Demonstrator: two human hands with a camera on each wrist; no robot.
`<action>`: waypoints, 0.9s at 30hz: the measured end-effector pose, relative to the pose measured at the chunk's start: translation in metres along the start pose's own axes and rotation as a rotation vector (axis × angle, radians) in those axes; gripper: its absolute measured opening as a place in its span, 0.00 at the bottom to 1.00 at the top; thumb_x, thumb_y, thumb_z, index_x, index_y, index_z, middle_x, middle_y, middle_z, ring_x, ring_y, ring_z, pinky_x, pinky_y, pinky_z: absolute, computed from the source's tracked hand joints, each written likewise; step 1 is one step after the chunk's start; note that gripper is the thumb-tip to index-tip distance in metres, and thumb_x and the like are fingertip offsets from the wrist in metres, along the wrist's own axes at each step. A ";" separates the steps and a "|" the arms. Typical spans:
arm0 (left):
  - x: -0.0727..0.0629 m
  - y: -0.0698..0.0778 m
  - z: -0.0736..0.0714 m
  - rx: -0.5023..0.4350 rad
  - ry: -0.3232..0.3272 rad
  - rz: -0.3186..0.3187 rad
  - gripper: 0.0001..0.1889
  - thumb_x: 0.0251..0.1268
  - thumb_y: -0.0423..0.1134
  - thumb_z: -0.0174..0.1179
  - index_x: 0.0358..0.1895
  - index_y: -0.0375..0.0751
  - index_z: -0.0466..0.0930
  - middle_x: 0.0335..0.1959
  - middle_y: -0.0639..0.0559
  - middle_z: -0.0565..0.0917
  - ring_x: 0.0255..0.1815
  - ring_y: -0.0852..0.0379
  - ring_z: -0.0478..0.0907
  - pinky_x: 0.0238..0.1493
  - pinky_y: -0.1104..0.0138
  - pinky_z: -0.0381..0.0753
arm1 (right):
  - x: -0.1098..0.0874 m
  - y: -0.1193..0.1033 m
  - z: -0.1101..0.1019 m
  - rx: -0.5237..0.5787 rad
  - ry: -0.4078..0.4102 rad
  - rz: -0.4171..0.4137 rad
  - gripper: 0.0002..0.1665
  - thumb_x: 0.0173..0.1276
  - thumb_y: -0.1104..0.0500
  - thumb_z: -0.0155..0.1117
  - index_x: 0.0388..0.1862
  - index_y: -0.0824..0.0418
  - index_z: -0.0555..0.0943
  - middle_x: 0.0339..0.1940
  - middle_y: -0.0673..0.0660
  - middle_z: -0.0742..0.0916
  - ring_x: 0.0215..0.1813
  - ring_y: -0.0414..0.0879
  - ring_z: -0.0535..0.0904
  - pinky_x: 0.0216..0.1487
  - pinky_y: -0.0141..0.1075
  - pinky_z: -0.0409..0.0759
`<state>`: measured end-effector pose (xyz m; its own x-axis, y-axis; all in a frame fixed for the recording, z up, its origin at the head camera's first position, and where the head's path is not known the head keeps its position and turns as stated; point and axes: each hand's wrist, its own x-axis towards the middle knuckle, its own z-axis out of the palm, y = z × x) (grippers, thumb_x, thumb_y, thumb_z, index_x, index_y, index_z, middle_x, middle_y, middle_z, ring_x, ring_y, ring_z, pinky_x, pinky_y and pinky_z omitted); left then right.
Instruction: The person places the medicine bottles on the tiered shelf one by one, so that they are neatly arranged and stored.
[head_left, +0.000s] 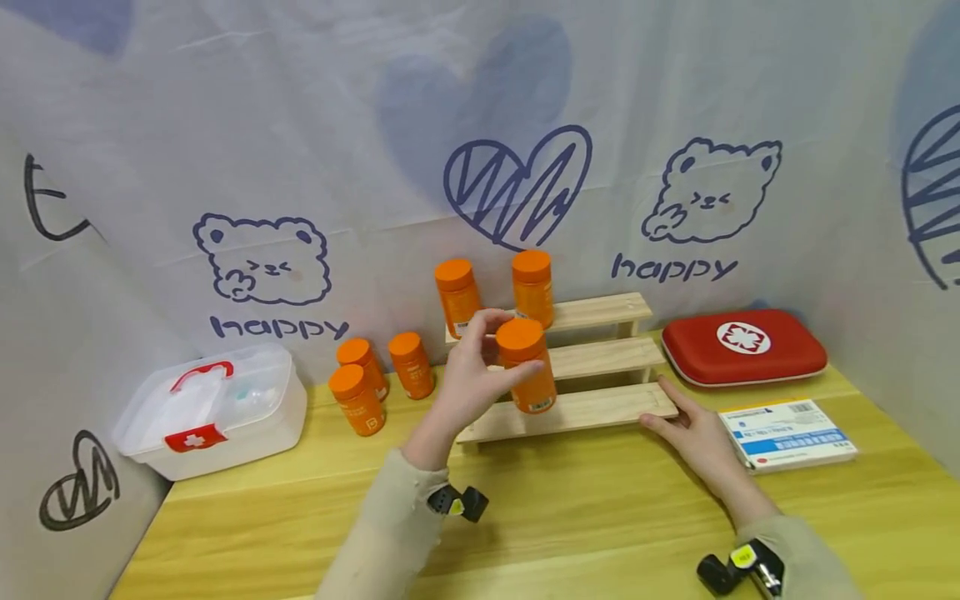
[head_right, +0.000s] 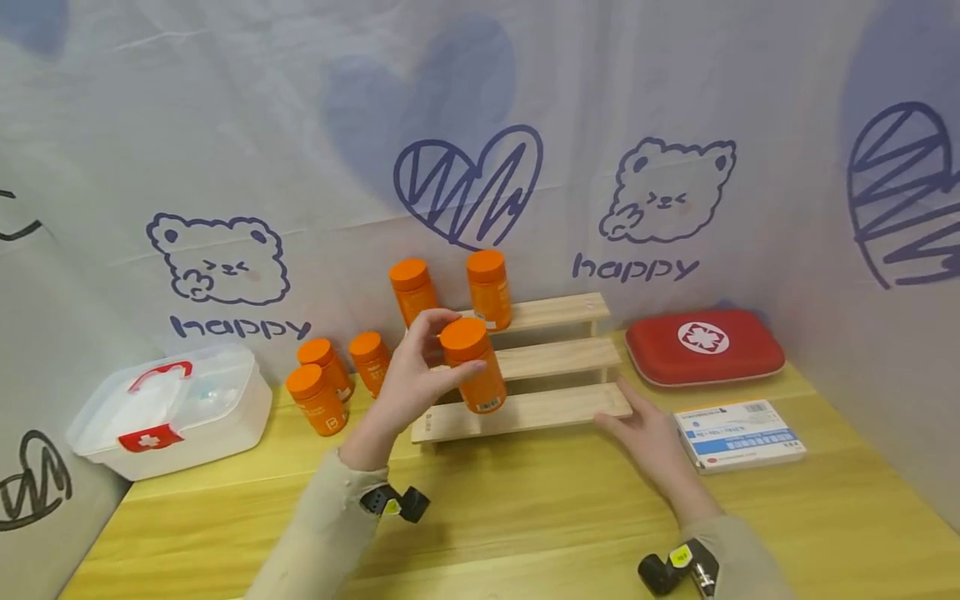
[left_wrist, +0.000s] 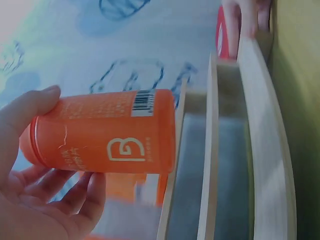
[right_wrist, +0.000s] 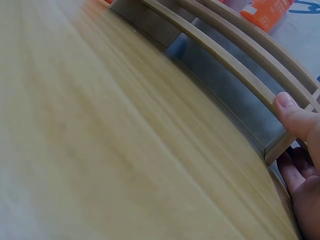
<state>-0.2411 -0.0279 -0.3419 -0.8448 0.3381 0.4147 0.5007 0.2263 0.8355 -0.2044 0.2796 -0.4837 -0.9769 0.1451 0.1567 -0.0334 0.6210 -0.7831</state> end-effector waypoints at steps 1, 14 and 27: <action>0.005 0.002 0.006 -0.022 -0.008 -0.003 0.32 0.50 0.39 0.73 0.58 0.43 0.66 0.49 0.50 0.76 0.41 0.53 0.76 0.45 0.61 0.77 | 0.000 0.001 0.000 0.001 0.000 -0.002 0.48 0.61 0.39 0.65 0.74 0.57 0.61 0.52 0.67 0.81 0.34 0.47 0.72 0.29 0.31 0.68; 0.066 0.004 0.085 -0.026 0.003 0.046 0.30 0.48 0.41 0.75 0.54 0.45 0.69 0.46 0.55 0.76 0.43 0.58 0.74 0.43 0.66 0.76 | 0.001 0.005 0.000 0.047 0.002 -0.032 0.47 0.62 0.41 0.66 0.74 0.60 0.61 0.62 0.67 0.76 0.40 0.46 0.76 0.35 0.27 0.72; 0.116 -0.002 0.133 0.070 0.299 0.083 0.32 0.51 0.44 0.73 0.57 0.40 0.66 0.49 0.49 0.75 0.45 0.56 0.71 0.46 0.70 0.72 | 0.004 0.010 0.008 0.077 0.023 -0.048 0.47 0.60 0.43 0.68 0.73 0.60 0.63 0.63 0.66 0.76 0.41 0.46 0.77 0.37 0.27 0.73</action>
<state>-0.3151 0.1320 -0.3439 -0.8132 0.0771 0.5769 0.5736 0.2748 0.7717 -0.2101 0.2805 -0.4953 -0.9688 0.1350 0.2078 -0.0966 0.5666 -0.8183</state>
